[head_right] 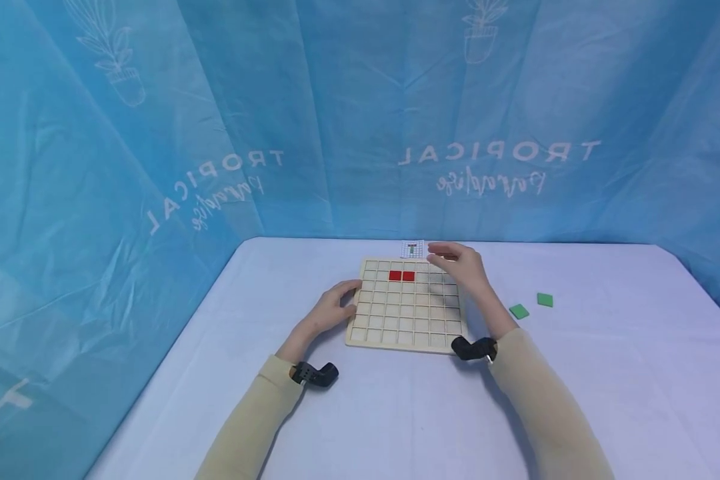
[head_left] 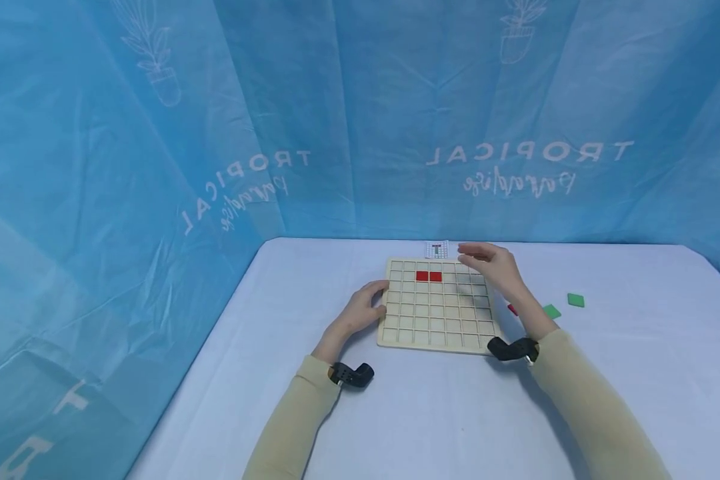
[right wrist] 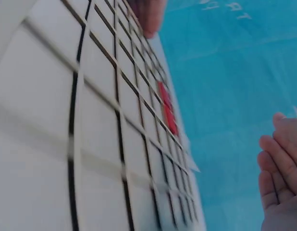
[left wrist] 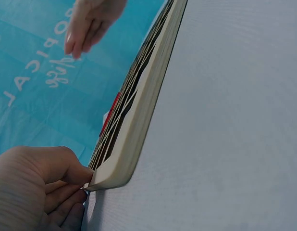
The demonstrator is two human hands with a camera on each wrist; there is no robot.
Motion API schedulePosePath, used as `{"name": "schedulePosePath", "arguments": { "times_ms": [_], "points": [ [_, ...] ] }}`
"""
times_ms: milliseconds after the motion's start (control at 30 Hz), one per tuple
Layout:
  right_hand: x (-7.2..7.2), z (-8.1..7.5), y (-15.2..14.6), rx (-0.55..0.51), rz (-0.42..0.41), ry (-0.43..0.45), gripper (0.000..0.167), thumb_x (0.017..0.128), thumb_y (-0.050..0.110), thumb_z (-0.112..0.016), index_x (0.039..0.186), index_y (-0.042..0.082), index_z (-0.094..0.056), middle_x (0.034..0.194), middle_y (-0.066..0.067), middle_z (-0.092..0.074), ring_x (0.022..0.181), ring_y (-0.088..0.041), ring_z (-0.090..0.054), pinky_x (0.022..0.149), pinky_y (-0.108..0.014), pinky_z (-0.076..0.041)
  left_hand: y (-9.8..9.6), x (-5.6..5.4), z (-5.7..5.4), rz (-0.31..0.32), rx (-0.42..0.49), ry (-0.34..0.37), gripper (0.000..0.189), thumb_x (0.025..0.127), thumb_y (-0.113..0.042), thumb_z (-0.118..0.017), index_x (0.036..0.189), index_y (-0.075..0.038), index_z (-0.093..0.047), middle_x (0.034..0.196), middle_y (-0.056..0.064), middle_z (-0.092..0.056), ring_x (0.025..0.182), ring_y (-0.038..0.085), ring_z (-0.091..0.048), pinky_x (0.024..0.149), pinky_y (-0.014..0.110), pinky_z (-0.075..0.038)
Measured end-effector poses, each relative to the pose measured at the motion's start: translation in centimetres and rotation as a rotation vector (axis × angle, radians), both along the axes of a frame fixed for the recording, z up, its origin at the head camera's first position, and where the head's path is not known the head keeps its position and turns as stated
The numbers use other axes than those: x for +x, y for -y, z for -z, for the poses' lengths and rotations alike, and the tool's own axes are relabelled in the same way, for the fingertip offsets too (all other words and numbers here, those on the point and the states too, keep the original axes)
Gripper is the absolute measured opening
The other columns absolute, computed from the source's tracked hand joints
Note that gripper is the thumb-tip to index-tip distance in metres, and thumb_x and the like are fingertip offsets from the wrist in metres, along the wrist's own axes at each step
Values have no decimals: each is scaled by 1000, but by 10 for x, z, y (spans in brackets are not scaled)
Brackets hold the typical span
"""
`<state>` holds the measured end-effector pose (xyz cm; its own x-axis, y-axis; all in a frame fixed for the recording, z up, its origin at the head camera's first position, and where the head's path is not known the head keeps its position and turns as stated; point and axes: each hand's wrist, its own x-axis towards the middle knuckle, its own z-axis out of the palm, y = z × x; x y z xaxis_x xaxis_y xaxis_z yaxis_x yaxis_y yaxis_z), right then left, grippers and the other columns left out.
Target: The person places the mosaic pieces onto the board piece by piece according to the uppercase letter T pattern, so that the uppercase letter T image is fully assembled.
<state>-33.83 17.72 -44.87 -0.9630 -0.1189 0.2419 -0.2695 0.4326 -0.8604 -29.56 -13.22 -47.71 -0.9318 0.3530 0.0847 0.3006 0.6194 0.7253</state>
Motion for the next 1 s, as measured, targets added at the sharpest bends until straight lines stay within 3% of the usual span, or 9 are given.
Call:
{"name": "schedulePosePath", "arguments": {
  "times_ms": [100,200,300,433,600,733,900,1000],
  "points": [
    [-4,17,-33,-9,49,-19,55,82,60,-59,125,26,-62,121,2,-62,110,-17,-57,91,-37,-50,0,-1,-1,0,-8,-6,61,84,-4,-56,142,-2,-39,146,10,-38,136,22,-30,112,32,-25],
    [-4,42,-67,25,119,-31,56,80,65,-58,124,31,-61,121,5,-61,110,-15,-57,92,-43,-49,0,-2,-2,11,-5,-4,61,83,-4,-55,142,-1,-39,146,11,-38,136,23,-30,112,34,-25],
    [10,54,-91,102,177,-8,51,83,58,-60,126,29,-60,122,4,-61,111,-18,-56,92,-48,-48,0,-2,-3,18,-3,-1,61,83,-4,-55,142,-1,-39,146,12,-38,136,23,-30,112,34,-26],
    [44,41,-98,162,176,43,51,88,48,-60,130,20,-57,126,-6,-59,117,-26,-52,94,-53,-45,1,-2,-1,9,-8,-8,61,84,-4,-56,142,-2,-39,146,11,-38,136,22,-30,111,32,-25],
    [71,29,-94,166,154,15,50,91,44,-59,128,10,-58,125,-14,-58,118,-35,-49,93,-60,-42,1,-2,-2,2,1,-2,61,84,-4,-56,142,-3,-39,146,11,-38,137,22,-30,111,32,-25],
    [84,29,-87,197,134,-29,46,91,37,-62,123,4,-60,119,-18,-61,113,-36,-52,92,-58,-42,1,0,-2,2,4,5,61,84,-4,-56,142,-3,-39,146,11,-37,137,22,-30,112,33,-25],
    [86,41,-85,317,130,-138,43,87,31,-69,117,1,-63,112,-19,-64,108,-37,-55,91,-57,-43,0,0,-1,2,7,8,60,84,-4,-56,142,-2,-39,146,12,-37,137,23,-29,112,35,-25],
    [87,43,-85,371,125,-158,45,84,31,-71,116,0,-64,113,-20,-63,112,-40,-51,92,-59,-42,0,0,-1,-3,1,6,60,85,-4,-56,142,-3,-39,146,11,-37,137,23,-29,112,34,-25]
  ]
}}
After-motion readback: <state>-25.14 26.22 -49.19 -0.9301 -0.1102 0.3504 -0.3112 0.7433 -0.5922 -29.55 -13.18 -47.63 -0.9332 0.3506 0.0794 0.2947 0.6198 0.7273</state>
